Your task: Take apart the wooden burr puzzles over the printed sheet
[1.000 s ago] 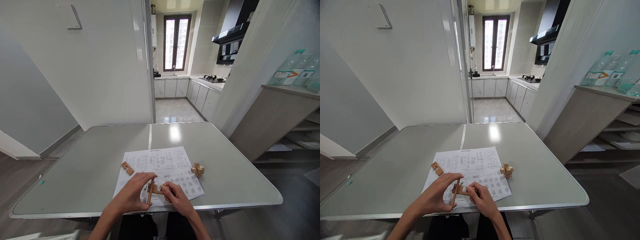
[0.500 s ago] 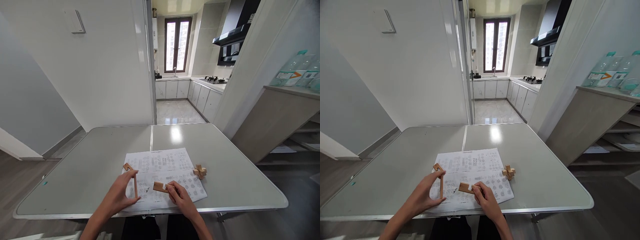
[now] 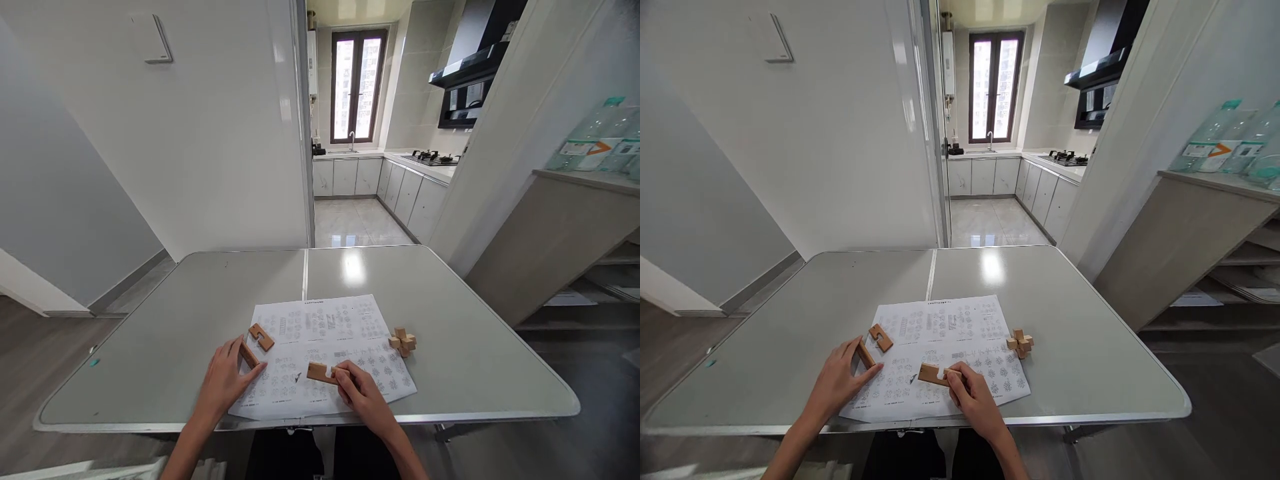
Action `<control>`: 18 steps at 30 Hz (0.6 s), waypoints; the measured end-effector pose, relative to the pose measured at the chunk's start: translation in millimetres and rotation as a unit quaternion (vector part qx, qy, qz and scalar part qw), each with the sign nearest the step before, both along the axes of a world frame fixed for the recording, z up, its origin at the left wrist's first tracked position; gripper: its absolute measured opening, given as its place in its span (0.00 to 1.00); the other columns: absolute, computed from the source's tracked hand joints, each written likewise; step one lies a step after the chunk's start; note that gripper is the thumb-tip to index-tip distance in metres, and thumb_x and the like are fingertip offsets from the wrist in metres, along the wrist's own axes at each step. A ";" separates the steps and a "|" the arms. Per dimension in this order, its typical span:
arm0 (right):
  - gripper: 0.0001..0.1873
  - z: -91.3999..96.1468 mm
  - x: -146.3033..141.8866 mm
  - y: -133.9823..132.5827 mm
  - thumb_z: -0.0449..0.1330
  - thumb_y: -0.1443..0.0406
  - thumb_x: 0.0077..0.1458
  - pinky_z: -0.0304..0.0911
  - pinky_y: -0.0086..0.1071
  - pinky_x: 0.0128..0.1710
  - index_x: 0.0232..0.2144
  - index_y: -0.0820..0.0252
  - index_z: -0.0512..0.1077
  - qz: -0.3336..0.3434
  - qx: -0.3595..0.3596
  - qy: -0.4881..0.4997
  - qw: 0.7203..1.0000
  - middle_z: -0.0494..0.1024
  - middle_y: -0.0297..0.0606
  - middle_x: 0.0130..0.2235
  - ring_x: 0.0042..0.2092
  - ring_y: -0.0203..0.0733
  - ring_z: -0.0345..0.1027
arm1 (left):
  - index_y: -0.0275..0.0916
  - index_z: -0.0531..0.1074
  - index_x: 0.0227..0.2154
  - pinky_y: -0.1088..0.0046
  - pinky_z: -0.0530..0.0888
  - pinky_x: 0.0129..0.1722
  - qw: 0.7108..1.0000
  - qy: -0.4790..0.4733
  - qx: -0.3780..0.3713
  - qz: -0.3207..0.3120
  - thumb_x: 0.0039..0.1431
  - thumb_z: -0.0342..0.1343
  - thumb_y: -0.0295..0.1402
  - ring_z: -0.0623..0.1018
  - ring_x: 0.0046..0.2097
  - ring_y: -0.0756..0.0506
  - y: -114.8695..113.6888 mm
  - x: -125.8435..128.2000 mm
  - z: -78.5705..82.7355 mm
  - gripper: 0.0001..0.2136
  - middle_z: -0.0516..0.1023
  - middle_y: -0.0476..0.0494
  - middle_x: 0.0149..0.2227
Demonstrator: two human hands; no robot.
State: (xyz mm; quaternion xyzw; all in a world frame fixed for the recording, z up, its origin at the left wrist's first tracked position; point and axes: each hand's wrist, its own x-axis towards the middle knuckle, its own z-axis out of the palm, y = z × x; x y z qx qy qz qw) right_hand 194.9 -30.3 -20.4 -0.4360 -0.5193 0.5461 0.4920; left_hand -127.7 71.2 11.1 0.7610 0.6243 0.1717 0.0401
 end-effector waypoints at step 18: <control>0.25 2.9 -1.5 -0.1 0.53 0.42 0.66 0.49 0.29 0.24 0.36 0.57 0.70 -0.003 -0.006 0.005 1.000 0.61 0.25 0.22 0.23 0.34 0.51 | 0.37 0.64 0.64 0.47 0.66 0.61 0.998 -0.037 0.053 0.010 0.60 0.55 0.57 0.69 0.61 0.29 13.1 7.7 -20.7 0.37 0.72 0.31 0.60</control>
